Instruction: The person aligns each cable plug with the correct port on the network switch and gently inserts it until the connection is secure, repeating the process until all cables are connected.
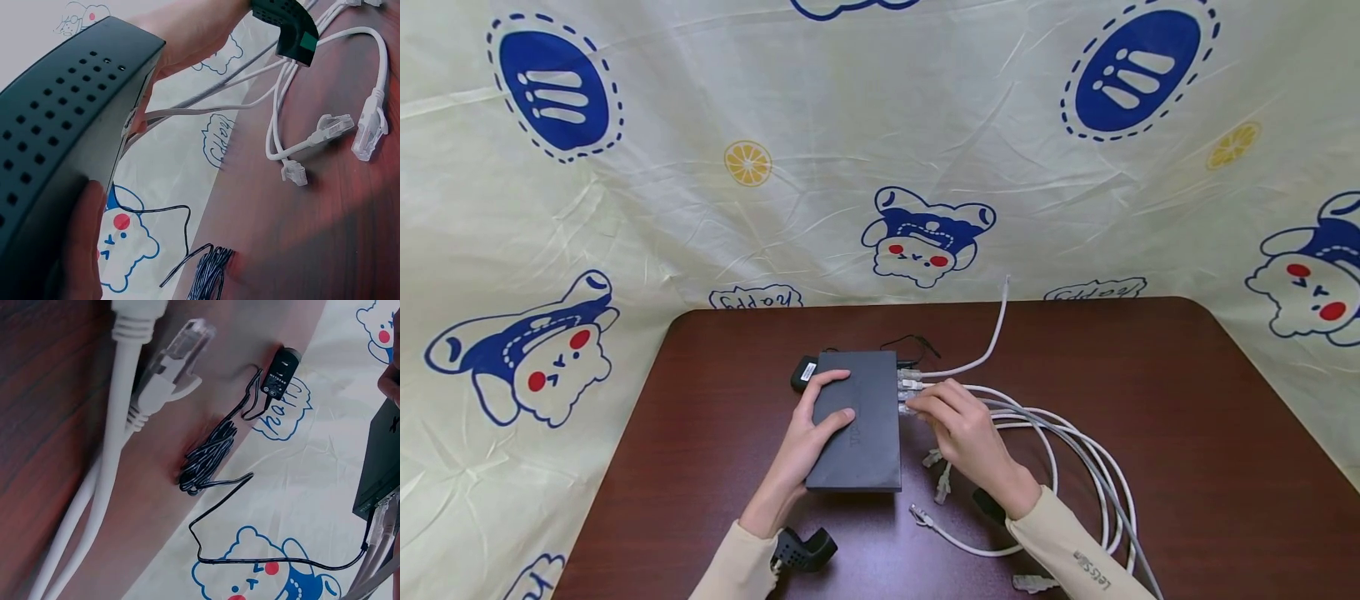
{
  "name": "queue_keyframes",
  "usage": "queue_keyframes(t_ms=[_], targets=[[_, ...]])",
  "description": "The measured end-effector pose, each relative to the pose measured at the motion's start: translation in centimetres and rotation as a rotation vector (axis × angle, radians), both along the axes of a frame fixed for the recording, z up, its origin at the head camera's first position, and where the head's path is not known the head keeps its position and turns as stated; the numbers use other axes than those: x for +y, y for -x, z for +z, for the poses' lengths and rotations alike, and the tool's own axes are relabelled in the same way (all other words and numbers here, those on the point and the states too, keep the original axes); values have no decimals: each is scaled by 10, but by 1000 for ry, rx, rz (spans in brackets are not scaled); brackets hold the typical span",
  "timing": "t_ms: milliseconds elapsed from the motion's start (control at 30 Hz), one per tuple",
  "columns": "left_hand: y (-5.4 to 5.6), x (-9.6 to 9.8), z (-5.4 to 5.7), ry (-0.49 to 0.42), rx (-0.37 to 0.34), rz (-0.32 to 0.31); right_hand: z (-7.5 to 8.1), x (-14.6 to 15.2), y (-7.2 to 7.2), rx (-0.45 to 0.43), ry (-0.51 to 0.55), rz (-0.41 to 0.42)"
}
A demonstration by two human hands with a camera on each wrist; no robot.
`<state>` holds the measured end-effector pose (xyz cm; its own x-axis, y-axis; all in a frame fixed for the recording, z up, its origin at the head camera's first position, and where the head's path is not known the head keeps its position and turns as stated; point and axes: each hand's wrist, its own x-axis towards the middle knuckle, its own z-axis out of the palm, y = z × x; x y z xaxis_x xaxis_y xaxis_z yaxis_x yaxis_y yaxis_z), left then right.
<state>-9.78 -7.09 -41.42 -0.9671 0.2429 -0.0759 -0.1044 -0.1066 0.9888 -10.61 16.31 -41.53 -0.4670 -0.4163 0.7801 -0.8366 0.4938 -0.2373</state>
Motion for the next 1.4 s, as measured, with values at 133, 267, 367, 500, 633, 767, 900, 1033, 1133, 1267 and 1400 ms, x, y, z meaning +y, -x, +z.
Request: queue_keyframes(t_ms=[133, 267, 367, 500, 633, 767, 900, 1033, 1133, 1267, 1400], targets=[[0, 0, 1, 3, -11, -5, 1, -2, 0, 18, 19, 3], [0, -1, 0, -11, -32, -8, 0, -5, 0, 52, 45, 10], [0, -2, -1, -27, -48, -13, -1, -8, 0, 69, 52, 20], [0, -3, -1, -45, -51, -14, -1, -8, 0, 55, 34, 26], [1, -3, 0, -48, -33, -8, 0, -6, 0, 26, 7, 18], [3, 0, -2, -48, -21, 9, 1, -3, 1, 8, -14, 12], [3, 2, -4, -43, -24, 46, 0, -2, 3, -11, -22, 8], [5, 3, -5, -39, -11, 67, -3, 0, 3, -31, -9, 12], [6, 3, -5, -42, -1, 75, -4, 1, 2, -52, 4, 20], [6, 3, -5, -42, -3, 91, -6, 3, 0, -62, 28, 29], [6, 2, -5, -47, -4, 102, -6, 6, -4, -55, 64, 28]])
